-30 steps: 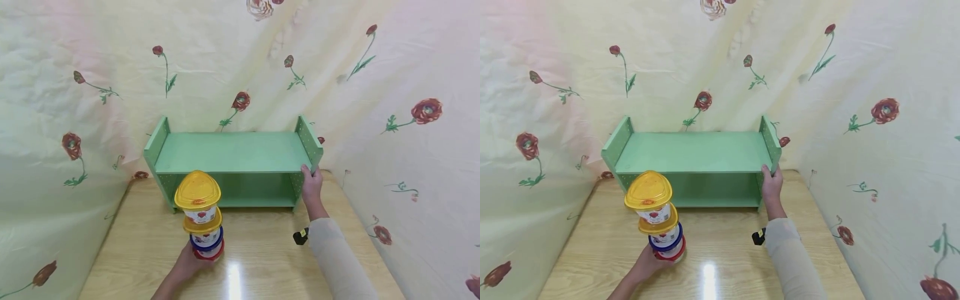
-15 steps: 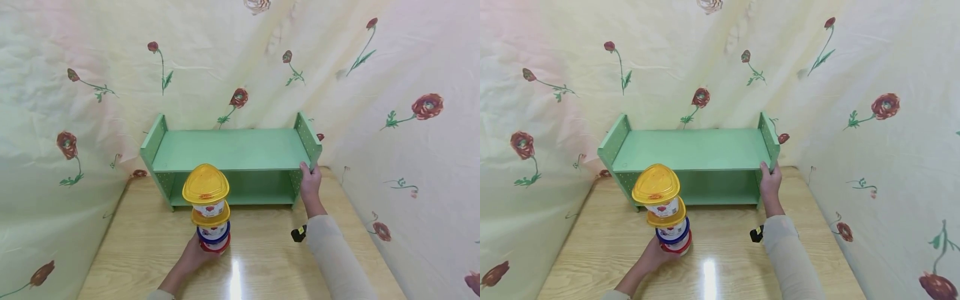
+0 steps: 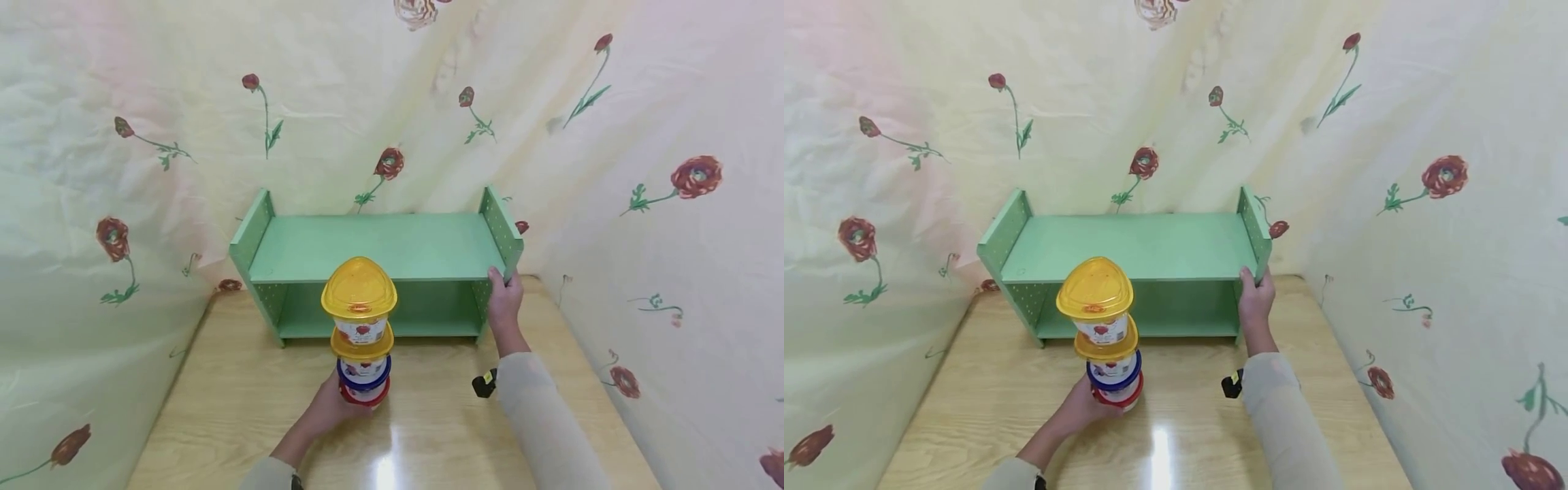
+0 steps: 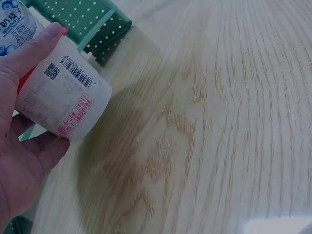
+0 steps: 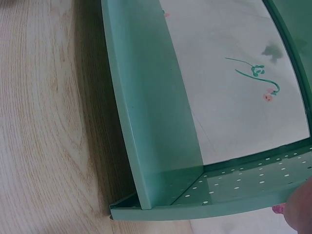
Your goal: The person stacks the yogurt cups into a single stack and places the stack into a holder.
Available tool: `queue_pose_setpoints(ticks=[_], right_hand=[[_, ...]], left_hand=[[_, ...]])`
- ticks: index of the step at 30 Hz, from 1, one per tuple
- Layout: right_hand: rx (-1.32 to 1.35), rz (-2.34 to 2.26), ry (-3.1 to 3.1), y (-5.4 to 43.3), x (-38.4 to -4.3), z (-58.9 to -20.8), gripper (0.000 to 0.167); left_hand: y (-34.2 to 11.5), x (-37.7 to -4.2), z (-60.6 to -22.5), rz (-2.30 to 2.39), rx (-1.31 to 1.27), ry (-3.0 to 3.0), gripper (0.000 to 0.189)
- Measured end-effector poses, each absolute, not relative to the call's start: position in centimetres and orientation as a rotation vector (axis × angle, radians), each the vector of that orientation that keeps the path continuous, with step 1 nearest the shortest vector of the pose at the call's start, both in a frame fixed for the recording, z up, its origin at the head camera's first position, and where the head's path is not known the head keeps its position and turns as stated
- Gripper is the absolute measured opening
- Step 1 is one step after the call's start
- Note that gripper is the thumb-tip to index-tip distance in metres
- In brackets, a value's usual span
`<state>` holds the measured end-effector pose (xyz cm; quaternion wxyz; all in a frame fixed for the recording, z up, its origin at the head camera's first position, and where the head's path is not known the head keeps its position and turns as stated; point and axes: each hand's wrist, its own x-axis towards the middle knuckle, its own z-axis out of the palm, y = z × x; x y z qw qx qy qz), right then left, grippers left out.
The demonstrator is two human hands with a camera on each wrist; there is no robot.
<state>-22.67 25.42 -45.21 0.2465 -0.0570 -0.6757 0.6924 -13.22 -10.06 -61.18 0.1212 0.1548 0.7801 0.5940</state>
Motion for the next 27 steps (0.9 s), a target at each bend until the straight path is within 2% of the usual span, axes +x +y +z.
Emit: queue_pose_setpoints(ticks=[8, 15, 22, 27], right_hand=[[-0.197, 1.854, -1.873, 25.8, -22.7, -45.2, 0.053], [-0.195, 1.873, -1.827, 26.9, -24.6, -47.6, 0.051], [-0.193, 1.843, -1.831, 26.4, -24.7, -48.3, 0.051], [-0.166, 1.874, -1.826, 26.1, -24.1, -47.4, 0.052]], left_hand=[[-7.4, -14.2, -60.5, 1.739, 0.475, 2.229, 0.095], [-5.1, -15.4, -59.6, 1.772, 0.573, 2.179, 0.097], [-4.2, -15.7, -59.1, 1.773, 0.594, 2.175, 0.098], [-4.4, -15.7, -58.9, 1.721, 0.583, 2.216, 0.097]])
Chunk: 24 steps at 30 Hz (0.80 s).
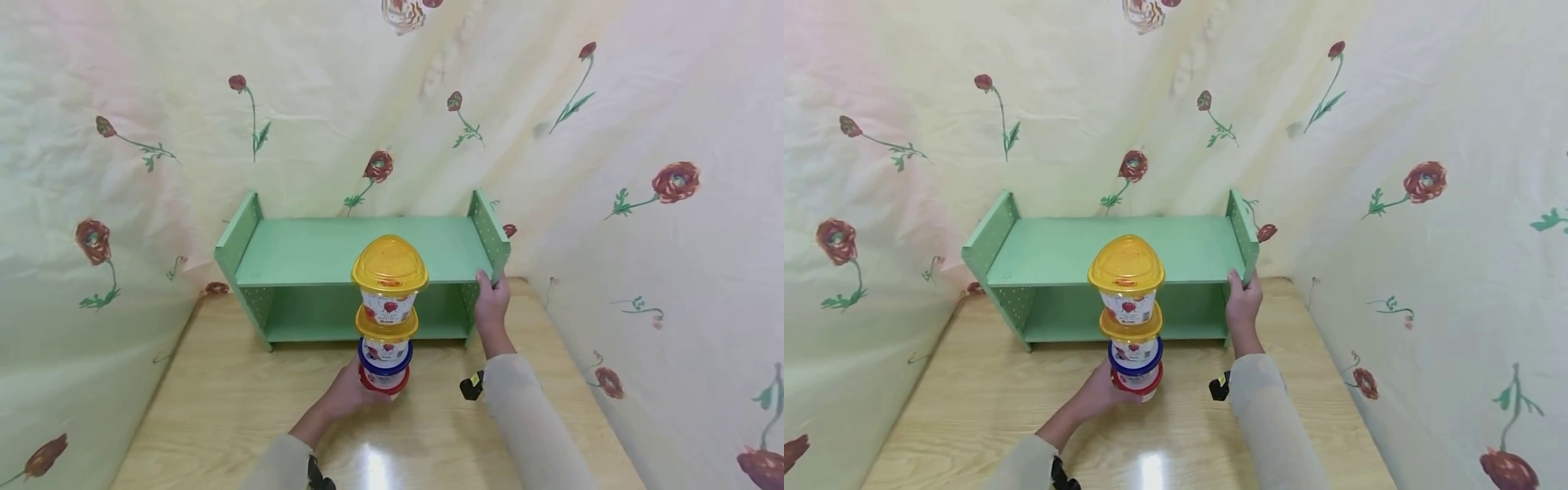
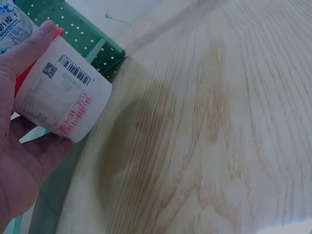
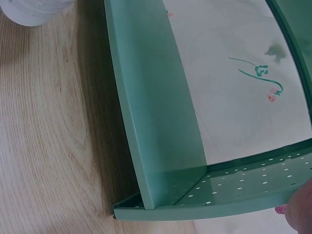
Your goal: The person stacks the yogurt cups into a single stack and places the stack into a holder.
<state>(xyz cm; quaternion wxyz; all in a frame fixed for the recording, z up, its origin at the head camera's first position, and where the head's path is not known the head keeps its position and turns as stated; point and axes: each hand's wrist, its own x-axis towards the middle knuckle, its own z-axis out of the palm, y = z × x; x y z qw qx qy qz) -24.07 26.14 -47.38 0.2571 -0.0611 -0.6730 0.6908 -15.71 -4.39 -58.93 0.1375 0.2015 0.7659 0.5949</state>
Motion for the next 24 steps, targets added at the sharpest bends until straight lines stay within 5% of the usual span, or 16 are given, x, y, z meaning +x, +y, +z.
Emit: queue_pose_setpoints(ticks=[24], right_hand=[[-0.195, 1.854, -1.884, 25.6, -23.7, -46.4, 0.052]], left_hand=[[-5.9, -17.4, -57.0, 1.768, 0.541, 2.256, 0.094]])
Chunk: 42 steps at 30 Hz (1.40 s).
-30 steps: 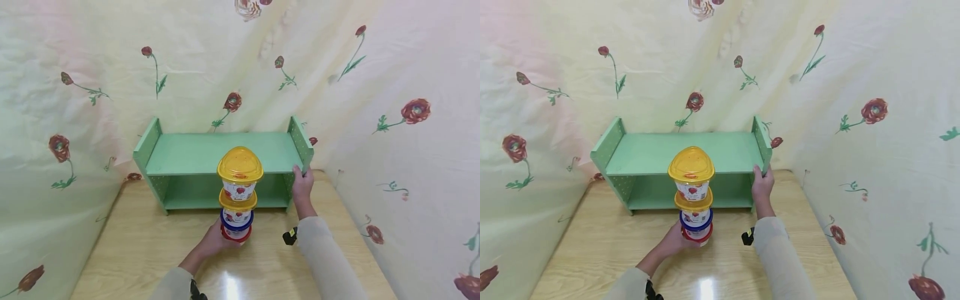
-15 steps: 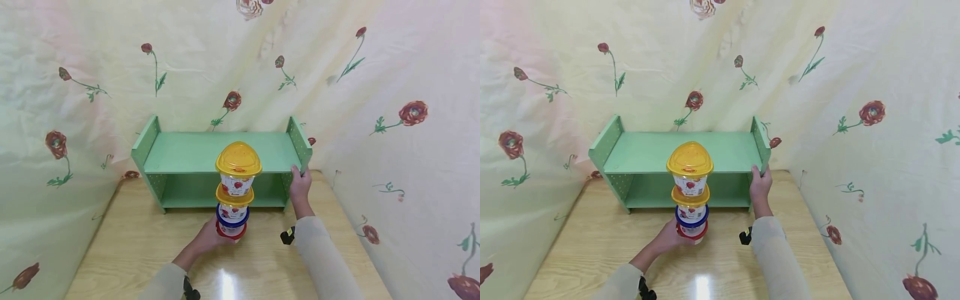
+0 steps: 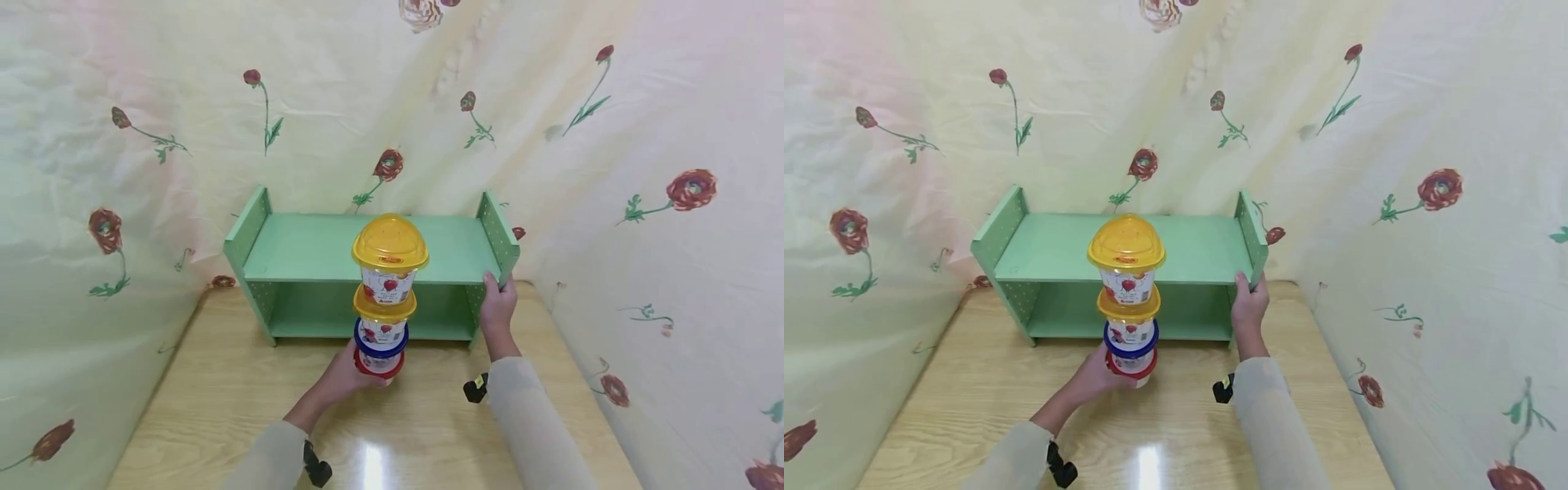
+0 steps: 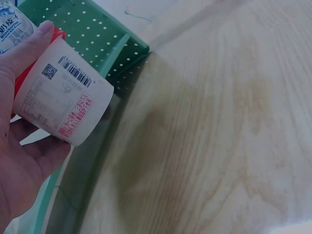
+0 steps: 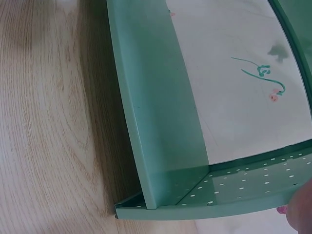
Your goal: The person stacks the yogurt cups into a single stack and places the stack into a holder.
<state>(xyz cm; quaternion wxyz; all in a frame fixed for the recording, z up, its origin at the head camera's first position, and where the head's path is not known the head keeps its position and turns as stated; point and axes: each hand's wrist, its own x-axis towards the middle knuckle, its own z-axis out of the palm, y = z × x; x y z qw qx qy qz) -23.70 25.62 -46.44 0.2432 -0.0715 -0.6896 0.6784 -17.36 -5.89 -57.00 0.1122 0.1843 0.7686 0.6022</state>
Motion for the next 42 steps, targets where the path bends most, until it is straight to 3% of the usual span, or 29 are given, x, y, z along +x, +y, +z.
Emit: queue_pose_setpoints(ticks=[31, 42], right_hand=[[-0.193, 1.814, -1.850, 25.9, -24.6, -48.7, 0.051], [-0.172, 1.818, -1.856, 25.1, -23.0, -45.8, 0.051]], left_hand=[[-8.4, -18.7, -52.5, 1.742, 0.580, 2.342, 0.096], [-8.9, -18.9, -51.2, 1.687, 0.505, 2.413, 0.095]])
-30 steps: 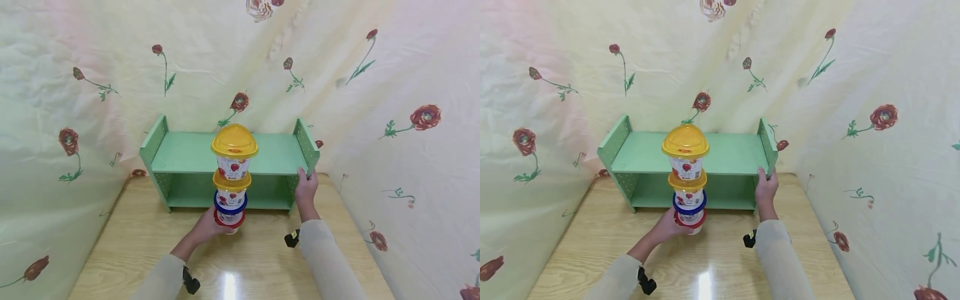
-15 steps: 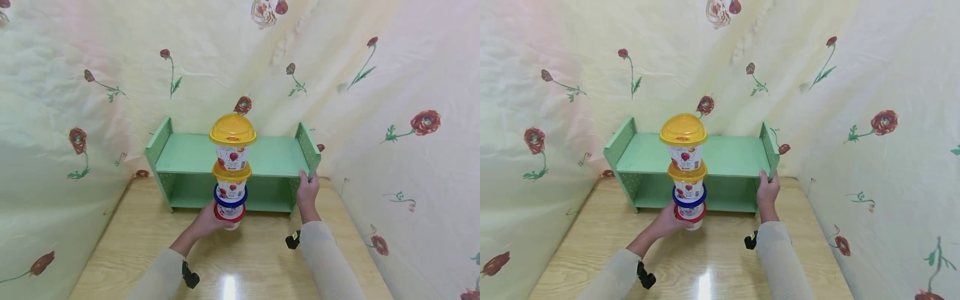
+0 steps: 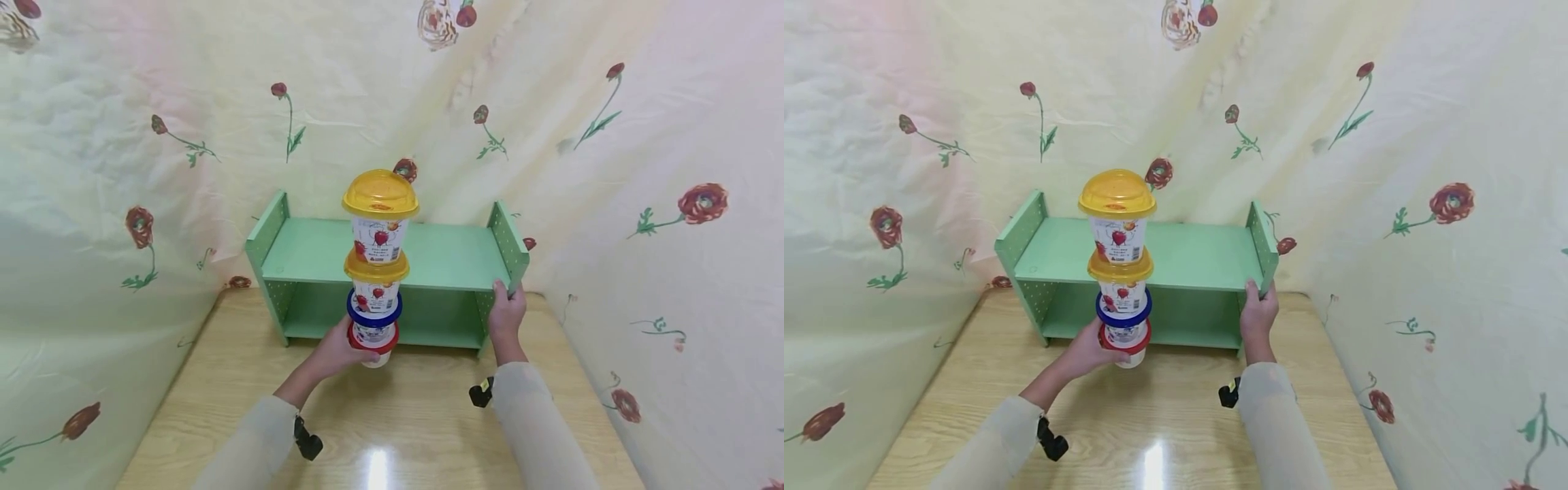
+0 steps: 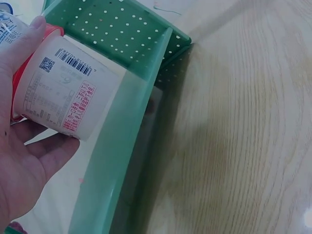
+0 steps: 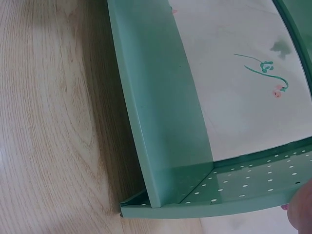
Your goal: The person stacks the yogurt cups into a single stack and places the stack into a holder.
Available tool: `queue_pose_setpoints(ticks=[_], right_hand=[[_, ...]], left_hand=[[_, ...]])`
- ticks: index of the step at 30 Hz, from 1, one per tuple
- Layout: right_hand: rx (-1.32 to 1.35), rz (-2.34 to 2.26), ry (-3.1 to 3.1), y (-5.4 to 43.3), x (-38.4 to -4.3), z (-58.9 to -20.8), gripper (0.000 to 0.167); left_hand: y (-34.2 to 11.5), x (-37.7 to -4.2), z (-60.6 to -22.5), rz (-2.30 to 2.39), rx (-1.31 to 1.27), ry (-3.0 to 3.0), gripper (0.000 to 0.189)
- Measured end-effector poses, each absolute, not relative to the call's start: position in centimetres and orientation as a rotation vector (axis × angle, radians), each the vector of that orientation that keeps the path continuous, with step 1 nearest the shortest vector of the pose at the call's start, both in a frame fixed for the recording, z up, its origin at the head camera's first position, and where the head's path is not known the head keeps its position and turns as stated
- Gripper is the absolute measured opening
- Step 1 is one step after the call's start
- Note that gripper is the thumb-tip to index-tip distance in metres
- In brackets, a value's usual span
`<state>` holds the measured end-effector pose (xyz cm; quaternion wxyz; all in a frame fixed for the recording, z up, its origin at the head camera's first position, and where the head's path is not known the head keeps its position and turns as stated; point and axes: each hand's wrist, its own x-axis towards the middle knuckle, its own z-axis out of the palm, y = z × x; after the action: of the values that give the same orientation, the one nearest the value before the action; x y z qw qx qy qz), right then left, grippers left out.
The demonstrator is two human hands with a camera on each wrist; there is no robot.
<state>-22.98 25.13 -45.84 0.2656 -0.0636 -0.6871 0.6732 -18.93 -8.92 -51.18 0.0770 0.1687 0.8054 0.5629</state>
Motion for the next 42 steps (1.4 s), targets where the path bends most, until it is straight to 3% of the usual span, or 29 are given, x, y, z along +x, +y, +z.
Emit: queue_pose_setpoints(ticks=[11, 21, 31, 42], right_hand=[[-0.185, 1.806, -1.826, 26.1, -24.9, -48.3, 0.050], [-0.184, 1.821, -1.863, 25.0, -22.7, -45.6, 0.050], [-0.191, 1.813, -1.907, 24.8, -22.3, -45.7, 0.051], [-0.190, 1.808, -1.879, 26.0, -24.7, -48.4, 0.051]], left_hand=[[-8.4, -19.4, -49.6, 1.678, 0.560, 2.449, 0.092], [-8.7, -20.3, -47.4, 1.647, 0.524, 2.518, 0.092], [-9.9, -20.6, -46.4, 1.654, 0.527, 2.546, 0.090], [-9.0, -20.0, -45.7, 1.609, 0.473, 2.560, 0.090]])
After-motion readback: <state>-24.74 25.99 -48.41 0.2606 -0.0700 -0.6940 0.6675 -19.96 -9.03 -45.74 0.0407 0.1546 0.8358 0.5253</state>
